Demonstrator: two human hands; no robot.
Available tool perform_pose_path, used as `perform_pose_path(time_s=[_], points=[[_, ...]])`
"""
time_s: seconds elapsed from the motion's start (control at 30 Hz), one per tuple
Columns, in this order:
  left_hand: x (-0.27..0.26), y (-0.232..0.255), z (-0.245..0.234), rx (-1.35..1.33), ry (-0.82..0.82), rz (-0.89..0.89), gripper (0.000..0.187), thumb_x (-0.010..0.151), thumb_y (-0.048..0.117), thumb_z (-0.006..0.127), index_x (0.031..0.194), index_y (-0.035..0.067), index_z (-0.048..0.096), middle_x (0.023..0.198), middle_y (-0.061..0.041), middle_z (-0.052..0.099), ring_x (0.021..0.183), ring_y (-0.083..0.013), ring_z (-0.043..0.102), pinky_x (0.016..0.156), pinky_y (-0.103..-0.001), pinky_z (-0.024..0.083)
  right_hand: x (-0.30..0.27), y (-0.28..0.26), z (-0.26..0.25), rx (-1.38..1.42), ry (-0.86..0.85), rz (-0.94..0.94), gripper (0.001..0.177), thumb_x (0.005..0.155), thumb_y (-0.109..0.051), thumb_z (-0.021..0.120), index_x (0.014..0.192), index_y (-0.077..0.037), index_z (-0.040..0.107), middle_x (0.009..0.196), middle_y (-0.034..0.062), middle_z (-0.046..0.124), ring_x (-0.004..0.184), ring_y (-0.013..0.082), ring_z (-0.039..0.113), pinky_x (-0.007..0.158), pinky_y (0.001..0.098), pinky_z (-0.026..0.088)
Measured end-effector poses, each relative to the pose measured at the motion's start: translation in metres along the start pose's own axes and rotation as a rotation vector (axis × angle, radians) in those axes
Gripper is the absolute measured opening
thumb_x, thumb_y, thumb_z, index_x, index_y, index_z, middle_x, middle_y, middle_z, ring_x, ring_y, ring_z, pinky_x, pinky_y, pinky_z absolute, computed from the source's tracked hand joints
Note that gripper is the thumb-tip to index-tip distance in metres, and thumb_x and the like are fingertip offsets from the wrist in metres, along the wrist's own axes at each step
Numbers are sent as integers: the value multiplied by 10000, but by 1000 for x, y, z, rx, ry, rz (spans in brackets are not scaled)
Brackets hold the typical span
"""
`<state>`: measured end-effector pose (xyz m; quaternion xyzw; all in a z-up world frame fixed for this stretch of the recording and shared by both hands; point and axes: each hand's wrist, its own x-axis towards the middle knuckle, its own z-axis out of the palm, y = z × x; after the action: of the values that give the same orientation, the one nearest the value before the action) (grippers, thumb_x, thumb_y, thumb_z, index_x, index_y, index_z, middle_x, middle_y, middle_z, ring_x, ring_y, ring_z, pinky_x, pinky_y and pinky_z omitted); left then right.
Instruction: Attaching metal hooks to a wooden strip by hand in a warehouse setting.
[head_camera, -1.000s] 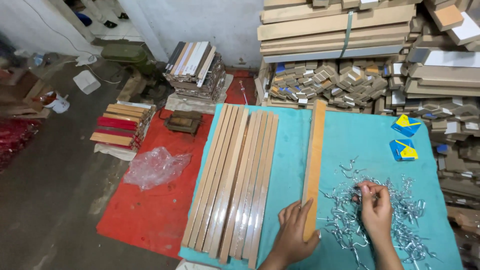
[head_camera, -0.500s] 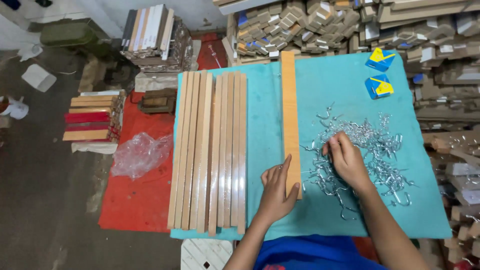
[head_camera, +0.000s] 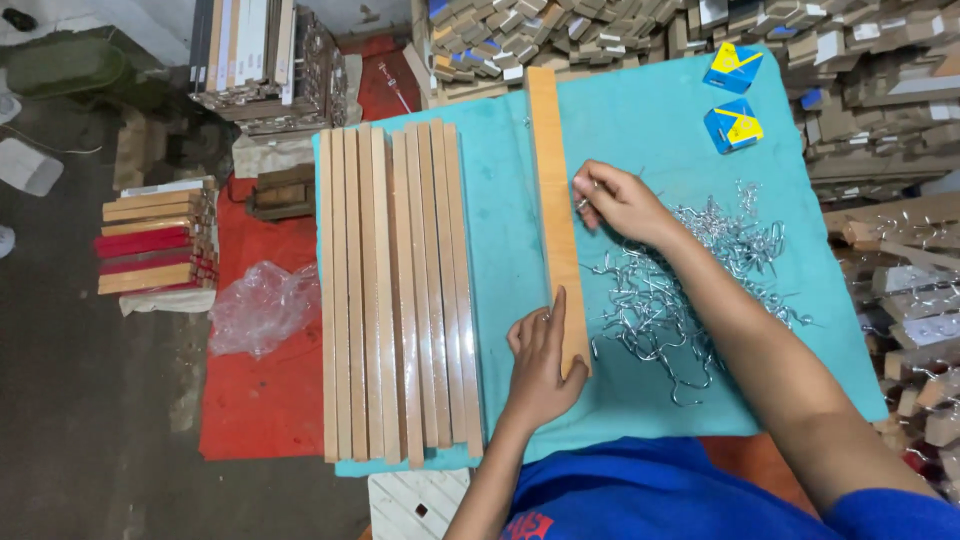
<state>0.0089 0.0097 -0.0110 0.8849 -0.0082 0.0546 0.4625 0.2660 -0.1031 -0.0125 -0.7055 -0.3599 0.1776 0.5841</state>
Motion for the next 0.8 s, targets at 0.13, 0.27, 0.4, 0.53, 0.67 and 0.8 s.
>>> perform_pose_path(time_s=[0.13,0.27,0.4,0.53,0.67,0.8], points=[[1,1,1,34,-9,-3,923,834,68,564,1647,72,125,1020,-79,470,1329,-334,383,1119,-519,149,0,11,9,186,16,68,27,1035,-14,613,1056,-21,596,789,132,693,646,176,674,648,267,527],[1,2,0,40,-12,-8,918,838,71,554,1649,76,123,1011,-73,456,1328,-334,381,1120,-525,153,-4,9,3,239,28,128,173,932,16,734,1092,24,668,935,140,700,794,158,702,750,283,591],[2,0,2,57,-15,-15,918,845,82,556,1650,76,115,1001,-60,445,1325,-326,381,1126,-527,154,-4,6,3,174,44,132,98,949,10,722,1044,21,703,798,142,727,693,110,679,712,249,579],[2,1,2,76,2,-14,886,885,109,569,1651,87,124,1013,-64,456,1325,-311,389,1122,-518,160,-6,-14,3,-48,121,143,34,966,-31,738,999,-36,742,675,122,705,613,142,634,684,271,520],[3,1,3,86,5,-19,870,911,112,576,1651,89,118,1014,-64,466,1325,-320,397,1121,-524,178,-10,-14,4,-132,145,168,34,942,-94,774,962,-116,760,633,62,710,574,100,608,661,220,461],[3,2,3,92,-1,-25,864,922,123,585,1650,88,121,1036,-69,477,1337,-323,388,1126,-529,177,-9,-3,2,-57,168,158,83,916,-33,785,978,-75,749,686,100,705,514,129,616,601,257,499]])
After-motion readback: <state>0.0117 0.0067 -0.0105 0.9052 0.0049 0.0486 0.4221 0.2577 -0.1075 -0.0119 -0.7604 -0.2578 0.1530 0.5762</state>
